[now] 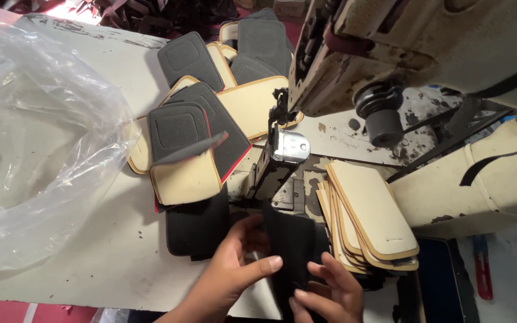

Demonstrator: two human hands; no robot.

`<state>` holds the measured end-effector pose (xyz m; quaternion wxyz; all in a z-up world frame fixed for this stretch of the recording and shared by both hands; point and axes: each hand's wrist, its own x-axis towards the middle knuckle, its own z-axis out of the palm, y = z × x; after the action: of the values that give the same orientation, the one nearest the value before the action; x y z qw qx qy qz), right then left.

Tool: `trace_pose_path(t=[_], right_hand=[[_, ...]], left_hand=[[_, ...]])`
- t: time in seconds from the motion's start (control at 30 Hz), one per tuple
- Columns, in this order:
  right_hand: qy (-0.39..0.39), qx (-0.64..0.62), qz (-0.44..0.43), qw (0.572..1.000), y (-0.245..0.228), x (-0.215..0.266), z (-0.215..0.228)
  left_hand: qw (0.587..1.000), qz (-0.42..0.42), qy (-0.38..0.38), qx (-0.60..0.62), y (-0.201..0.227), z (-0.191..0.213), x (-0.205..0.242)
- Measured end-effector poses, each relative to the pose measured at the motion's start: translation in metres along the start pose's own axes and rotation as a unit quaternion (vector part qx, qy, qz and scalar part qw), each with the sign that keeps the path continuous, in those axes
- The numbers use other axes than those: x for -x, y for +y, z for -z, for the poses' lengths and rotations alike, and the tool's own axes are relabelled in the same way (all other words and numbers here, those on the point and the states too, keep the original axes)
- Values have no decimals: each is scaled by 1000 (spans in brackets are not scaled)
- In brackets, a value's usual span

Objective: The person uses a sewing machine to stitch the edges of beige and black car mat pieces. They repeatedly feed each piece under the needle, guide it through, and stack the finished items. Red mat pieces are briefly handled and set aside.

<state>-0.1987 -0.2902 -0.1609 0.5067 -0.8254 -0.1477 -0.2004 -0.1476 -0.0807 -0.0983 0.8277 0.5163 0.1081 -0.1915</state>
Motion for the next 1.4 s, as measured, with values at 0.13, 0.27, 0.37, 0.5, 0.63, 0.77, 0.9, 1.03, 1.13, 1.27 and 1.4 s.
trace_pose_path(t=[0.13, 0.27, 0.37, 0.5, 0.63, 0.77, 0.9, 1.03, 1.13, 1.27, 1.4], right_hand=[[0, -96, 31, 995, 3, -10, 9], [12, 35, -127, 991, -32, -81, 52], [-22, 390, -132, 911, -21, -120, 88], [-182, 480, -300, 804, -10, -137, 99], [-182, 492, -289, 801, 0, -135, 95], [-118, 542, -188, 811, 13, -129, 94], [-135, 559, -175, 799, 5, -138, 92], [-49, 537, -138, 831, -9, -138, 94], [-13, 573, -97, 813, 2, -123, 104], [17, 585, -193, 788, -5, -116, 107], [51, 411, -158, 896, -21, -116, 127]], left_hand=[[997, -6, -24, 73, -11, 10, 5], [998, -53, 27, 33, -23, 14, 10], [997, -38, 63, -10, -20, 15, 11], [995, 15, 87, -54, -4, 7, 12], [998, 0, 60, -37, -1, 6, 12], [999, -11, 36, -7, -2, 9, 6], [997, -29, 43, -51, 5, 10, 4], [994, -31, 62, -81, 13, 10, 5], [997, -15, 53, -62, 18, 12, 6], [997, -11, 45, -63, 20, 16, 7], [998, -35, 32, -52, 24, 16, 7]])
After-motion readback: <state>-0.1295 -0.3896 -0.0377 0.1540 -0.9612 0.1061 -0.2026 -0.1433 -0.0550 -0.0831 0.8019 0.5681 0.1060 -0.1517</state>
